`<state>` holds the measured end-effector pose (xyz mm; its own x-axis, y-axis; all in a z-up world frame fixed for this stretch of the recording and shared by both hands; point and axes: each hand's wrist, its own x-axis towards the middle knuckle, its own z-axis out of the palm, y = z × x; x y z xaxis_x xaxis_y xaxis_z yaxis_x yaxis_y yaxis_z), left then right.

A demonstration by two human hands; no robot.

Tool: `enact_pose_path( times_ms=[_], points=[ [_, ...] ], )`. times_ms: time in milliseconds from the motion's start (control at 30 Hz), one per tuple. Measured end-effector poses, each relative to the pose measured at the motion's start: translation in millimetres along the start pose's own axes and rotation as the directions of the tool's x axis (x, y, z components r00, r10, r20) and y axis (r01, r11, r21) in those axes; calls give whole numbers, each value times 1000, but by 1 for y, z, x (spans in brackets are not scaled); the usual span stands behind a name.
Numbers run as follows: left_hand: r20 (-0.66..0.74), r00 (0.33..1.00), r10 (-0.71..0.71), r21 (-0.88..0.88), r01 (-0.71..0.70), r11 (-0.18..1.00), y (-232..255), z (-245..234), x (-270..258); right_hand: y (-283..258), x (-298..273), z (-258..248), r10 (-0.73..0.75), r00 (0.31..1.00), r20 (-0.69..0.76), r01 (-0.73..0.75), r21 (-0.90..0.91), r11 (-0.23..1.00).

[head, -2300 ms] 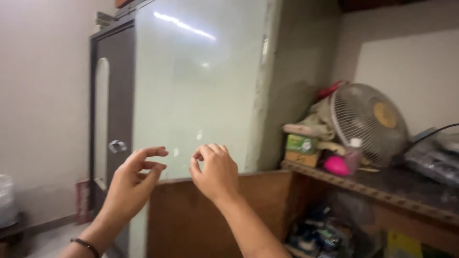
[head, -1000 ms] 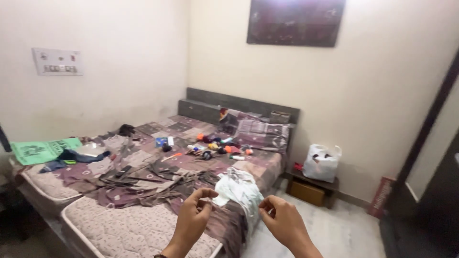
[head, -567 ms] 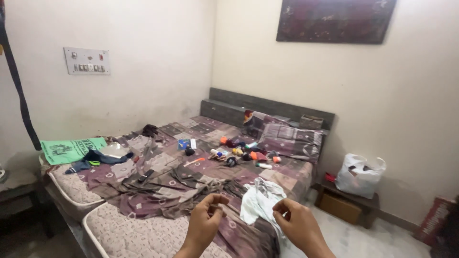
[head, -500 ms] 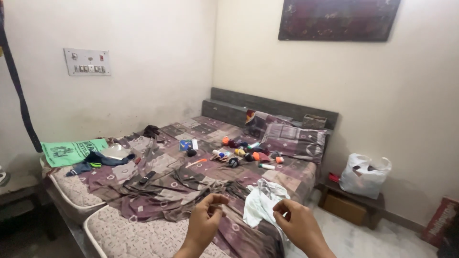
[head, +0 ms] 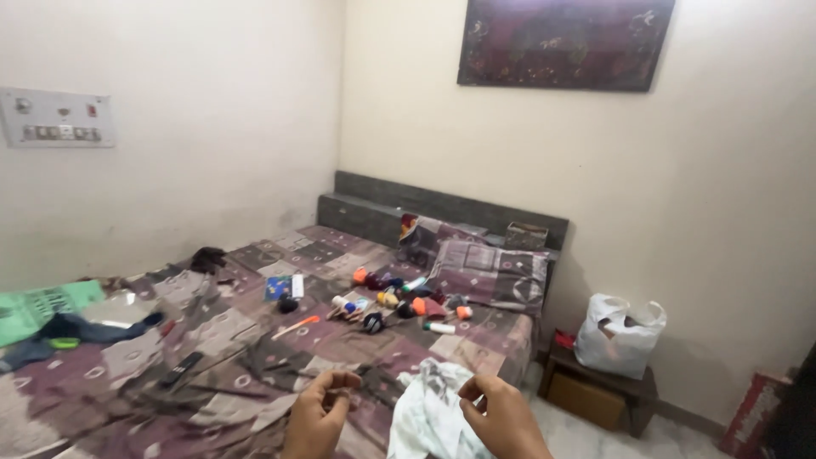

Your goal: The person organizes various personal items like pens, socks, and toiletries from a bed into a pouch, a bag, and a cabinet.

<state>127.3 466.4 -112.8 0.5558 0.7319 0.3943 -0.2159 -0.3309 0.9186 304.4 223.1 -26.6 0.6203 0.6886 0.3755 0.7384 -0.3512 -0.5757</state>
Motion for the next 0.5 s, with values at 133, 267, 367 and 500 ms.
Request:
enact_pose_path(
  times_ms=[133, 267, 367, 500],
  points=[
    [12, 1000, -13, -49, 14, 999, -37, 54, 63, 56, 66, -11, 28, 999, -20, -28, 6, 1000],
    [-30, 999, -15, -31, 14, 999, -72, 115, 130, 126, 140, -27, -60, 998, 3, 60, -18, 998],
    [-23, 988, -154, -20, 154, 988, -70, 157, 162, 154, 181, -50, -89, 996, 21, 90, -40, 995],
    [-18, 995, -101, -46, 100, 994, -90, 195, 197, 162, 215, -75, 37, 998, 41, -34, -76, 997]
  ],
)
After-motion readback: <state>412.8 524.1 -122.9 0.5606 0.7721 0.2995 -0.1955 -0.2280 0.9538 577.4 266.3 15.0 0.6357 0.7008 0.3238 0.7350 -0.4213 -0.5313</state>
